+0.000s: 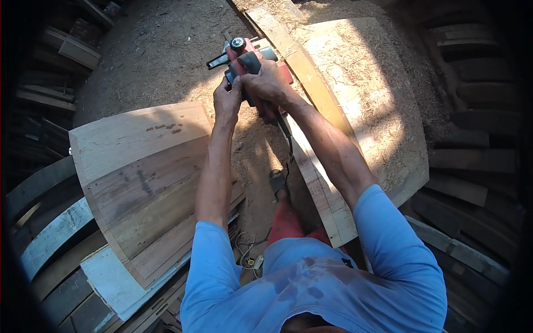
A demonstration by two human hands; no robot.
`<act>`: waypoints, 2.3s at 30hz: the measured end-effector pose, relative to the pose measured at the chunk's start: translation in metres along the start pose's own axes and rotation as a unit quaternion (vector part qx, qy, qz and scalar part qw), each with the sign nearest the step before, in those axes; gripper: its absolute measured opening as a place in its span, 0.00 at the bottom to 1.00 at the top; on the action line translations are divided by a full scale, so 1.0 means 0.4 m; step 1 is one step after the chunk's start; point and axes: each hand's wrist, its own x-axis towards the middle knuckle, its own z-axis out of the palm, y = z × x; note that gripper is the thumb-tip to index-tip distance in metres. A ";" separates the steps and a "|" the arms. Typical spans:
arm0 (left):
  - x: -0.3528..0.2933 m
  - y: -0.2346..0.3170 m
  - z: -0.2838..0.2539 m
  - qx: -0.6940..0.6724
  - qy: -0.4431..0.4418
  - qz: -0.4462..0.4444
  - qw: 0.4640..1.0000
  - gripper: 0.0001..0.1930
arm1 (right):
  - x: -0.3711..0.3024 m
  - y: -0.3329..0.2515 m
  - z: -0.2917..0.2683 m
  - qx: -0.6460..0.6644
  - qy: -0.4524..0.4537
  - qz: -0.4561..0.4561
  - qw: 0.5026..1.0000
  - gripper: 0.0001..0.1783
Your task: The person uses a belt sander to smooth the surface of several wooden planks, moving the tool back and forth across the wood in a woodworking shop.
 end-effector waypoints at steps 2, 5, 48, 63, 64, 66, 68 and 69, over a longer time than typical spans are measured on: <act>-0.083 -0.036 0.007 0.033 0.016 -0.013 0.999 0.17 | -0.099 0.006 -0.004 0.020 -0.010 0.022 1.000 0.18; -0.252 -0.086 0.050 0.059 0.040 0.002 0.997 0.20 | -0.276 0.028 -0.016 0.027 0.006 0.012 1.000 0.19; -0.491 -0.143 0.099 0.058 -0.010 -0.013 0.998 0.21 | -0.504 0.080 -0.055 0.013 -0.035 0.097 0.995 0.27; -1.542 -0.381 0.257 0.181 -0.007 -0.040 0.983 0.31 | -1.536 0.301 -0.139 -0.050 -0.041 0.167 0.984 0.27; -1.606 -0.359 0.271 0.206 -0.027 -0.080 0.975 0.31 | -1.602 0.314 -0.146 -0.046 -0.037 0.168 0.984 0.27; -1.694 -0.390 0.275 0.214 -0.031 -0.011 0.976 0.31 | -1.713 0.330 -0.150 -0.034 -0.019 0.126 0.991 0.27; -1.722 -0.319 0.298 0.210 -0.044 -0.042 0.976 0.29 | -1.745 0.348 -0.150 -0.024 -0.008 0.108 0.994 0.26; -1.727 -0.332 0.297 0.216 -0.033 -0.038 0.975 0.28 | -1.747 0.350 -0.149 -0.021 -0.008 0.108 0.994 0.26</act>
